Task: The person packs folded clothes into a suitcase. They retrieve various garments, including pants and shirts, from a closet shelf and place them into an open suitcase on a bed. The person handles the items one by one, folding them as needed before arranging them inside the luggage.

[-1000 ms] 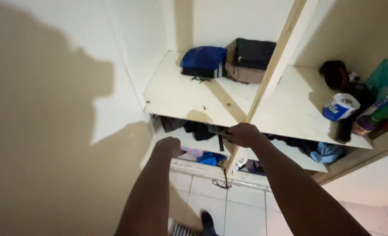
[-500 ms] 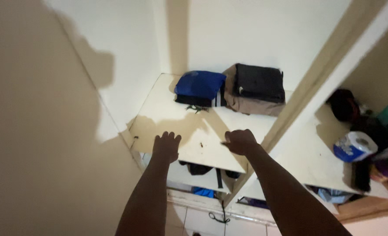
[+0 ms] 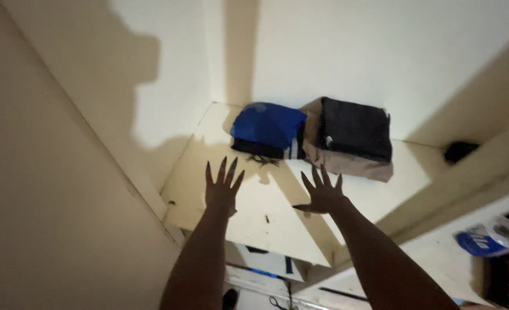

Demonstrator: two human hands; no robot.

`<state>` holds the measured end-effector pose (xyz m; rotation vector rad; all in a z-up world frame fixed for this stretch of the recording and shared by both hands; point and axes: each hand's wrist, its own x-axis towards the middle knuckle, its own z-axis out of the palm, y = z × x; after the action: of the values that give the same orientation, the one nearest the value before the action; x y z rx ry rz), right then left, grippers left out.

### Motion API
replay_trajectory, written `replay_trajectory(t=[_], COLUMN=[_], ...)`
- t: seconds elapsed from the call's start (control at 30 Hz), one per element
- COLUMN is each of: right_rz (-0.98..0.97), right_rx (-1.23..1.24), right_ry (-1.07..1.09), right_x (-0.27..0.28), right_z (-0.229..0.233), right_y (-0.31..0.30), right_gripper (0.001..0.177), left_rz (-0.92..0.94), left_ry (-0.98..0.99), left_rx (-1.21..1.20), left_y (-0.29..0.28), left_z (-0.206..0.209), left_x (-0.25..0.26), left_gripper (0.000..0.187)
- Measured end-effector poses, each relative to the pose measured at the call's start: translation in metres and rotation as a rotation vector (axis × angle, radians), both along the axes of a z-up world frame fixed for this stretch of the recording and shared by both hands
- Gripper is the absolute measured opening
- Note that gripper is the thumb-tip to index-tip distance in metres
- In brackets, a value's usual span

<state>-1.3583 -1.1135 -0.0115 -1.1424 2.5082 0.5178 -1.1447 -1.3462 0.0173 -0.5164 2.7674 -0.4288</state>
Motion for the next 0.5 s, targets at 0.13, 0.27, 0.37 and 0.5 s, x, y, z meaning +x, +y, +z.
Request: replay_trajectory(t=[0.13,0.27,0.37,0.5], right_rz=[-0.069,-0.087,-0.115,-0.137], right_rx=[-0.006,-0.09,-0.173,-0.206], right_ry=[-0.045,-0.042,-0.015,-0.024], right_x=[-0.027,-0.06,-0.091,-0.105], right_z=[-0.015,-0.019,-0.012,-0.01], right_y=[-0.017,-0.036,-0.056,-0.071], right_gripper=[0.119,0.125,0.127,0.122], left_rz=[0.01,-0.038,-0.045,-0.117], left_ry=[-0.021,0.028,-0.002,0.089], left_rx=[0.036,0.007,0.04,0.023], left_y=[-0.027,-0.055,-0.074,-0.094], left_z=[-0.004,0.004,0.012,0.008], left_x=[-0.033,-0.063,-0.093,-0.114], left_gripper=[0.118,0.118,0.118,0.115])
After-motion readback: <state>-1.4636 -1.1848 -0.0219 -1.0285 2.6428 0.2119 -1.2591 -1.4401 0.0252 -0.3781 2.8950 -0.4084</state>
